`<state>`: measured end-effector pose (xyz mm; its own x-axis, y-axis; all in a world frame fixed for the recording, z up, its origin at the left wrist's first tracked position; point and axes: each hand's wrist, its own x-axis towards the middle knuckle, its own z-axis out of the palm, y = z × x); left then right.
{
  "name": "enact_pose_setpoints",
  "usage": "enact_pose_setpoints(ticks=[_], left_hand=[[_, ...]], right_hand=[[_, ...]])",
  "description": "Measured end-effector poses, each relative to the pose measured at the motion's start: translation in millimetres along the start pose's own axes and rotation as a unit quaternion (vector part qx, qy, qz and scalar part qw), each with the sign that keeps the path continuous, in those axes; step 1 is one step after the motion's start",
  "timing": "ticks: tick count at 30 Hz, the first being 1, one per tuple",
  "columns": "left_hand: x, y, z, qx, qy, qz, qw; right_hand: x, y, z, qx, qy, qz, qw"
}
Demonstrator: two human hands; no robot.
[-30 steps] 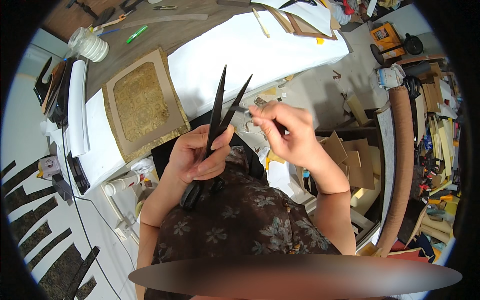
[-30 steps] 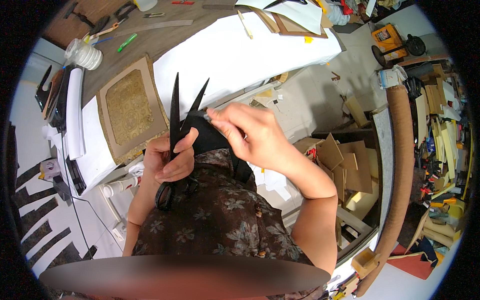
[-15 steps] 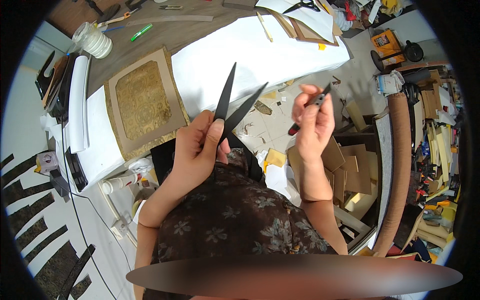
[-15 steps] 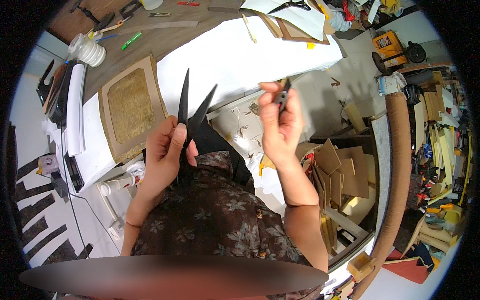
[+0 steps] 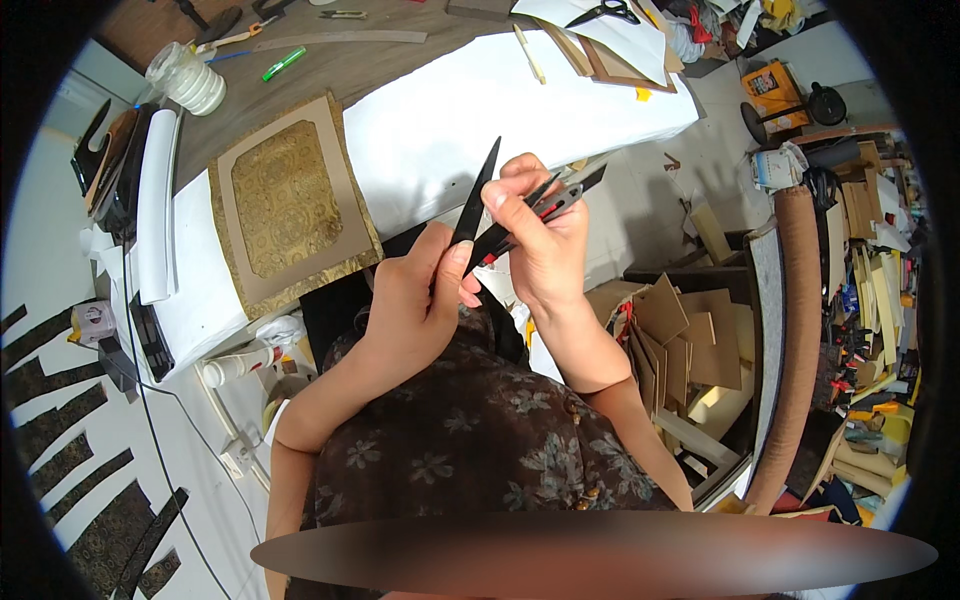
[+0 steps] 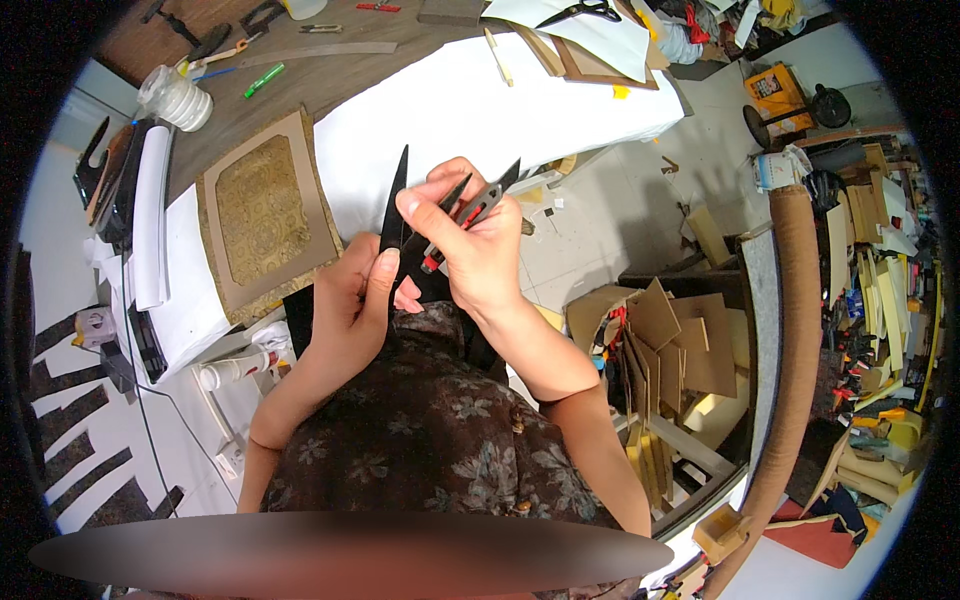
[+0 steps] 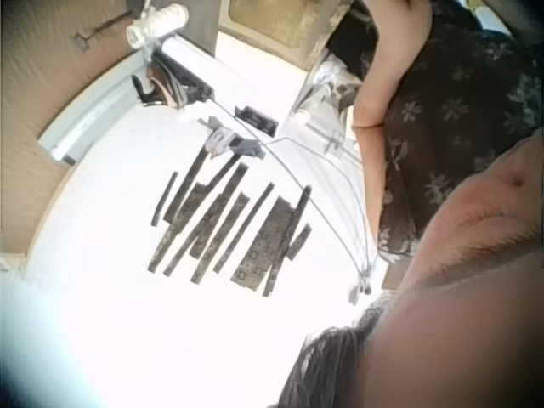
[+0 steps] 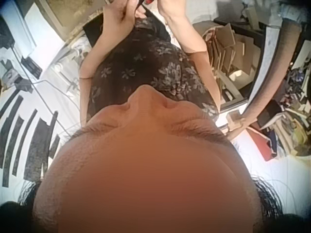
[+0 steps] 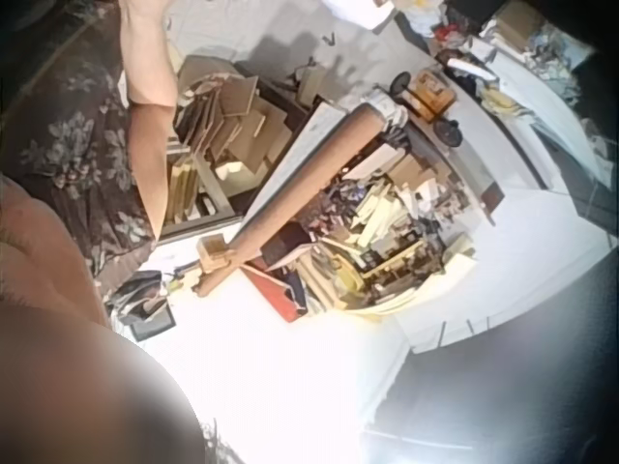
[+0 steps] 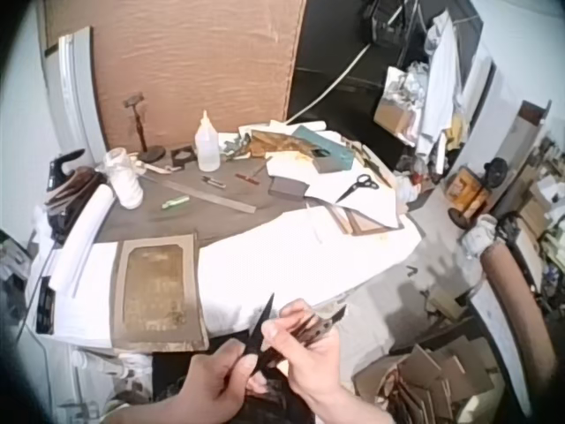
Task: The person aligns a patterned fabric on a board, irons it to adhere, then uses a metal file to sharpen scissors before trimming the fabric edges. The person flips the board to trim the remaining sides and discards the cut pieces.
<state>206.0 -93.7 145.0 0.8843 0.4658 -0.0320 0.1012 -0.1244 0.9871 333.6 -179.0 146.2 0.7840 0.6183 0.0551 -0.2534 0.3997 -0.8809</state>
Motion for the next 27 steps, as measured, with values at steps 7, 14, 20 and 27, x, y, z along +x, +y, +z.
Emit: enact_pose_setpoints(ticks=[7, 14, 20, 27], left_hand=[[0, -5, 0, -0.011, 0.001, -0.01, 1.0], [2, -2, -2, -0.078, -0.009, -0.027, 0.997], [1, 4, -4, -0.147, -0.055, -0.077, 0.985], [-1, 3, -8, -0.145, -0.091, -0.083, 0.982]], right_hand=[[25, -17, -13, 0.067, 0.073, -0.09, 0.991], [23, 3, -31, 0.027, 0.054, -0.054, 0.997], [27, 24, -32, -0.003, -0.186, 0.071, 0.98], [47, 21, -42, -0.021, -0.175, 0.043, 0.983]])
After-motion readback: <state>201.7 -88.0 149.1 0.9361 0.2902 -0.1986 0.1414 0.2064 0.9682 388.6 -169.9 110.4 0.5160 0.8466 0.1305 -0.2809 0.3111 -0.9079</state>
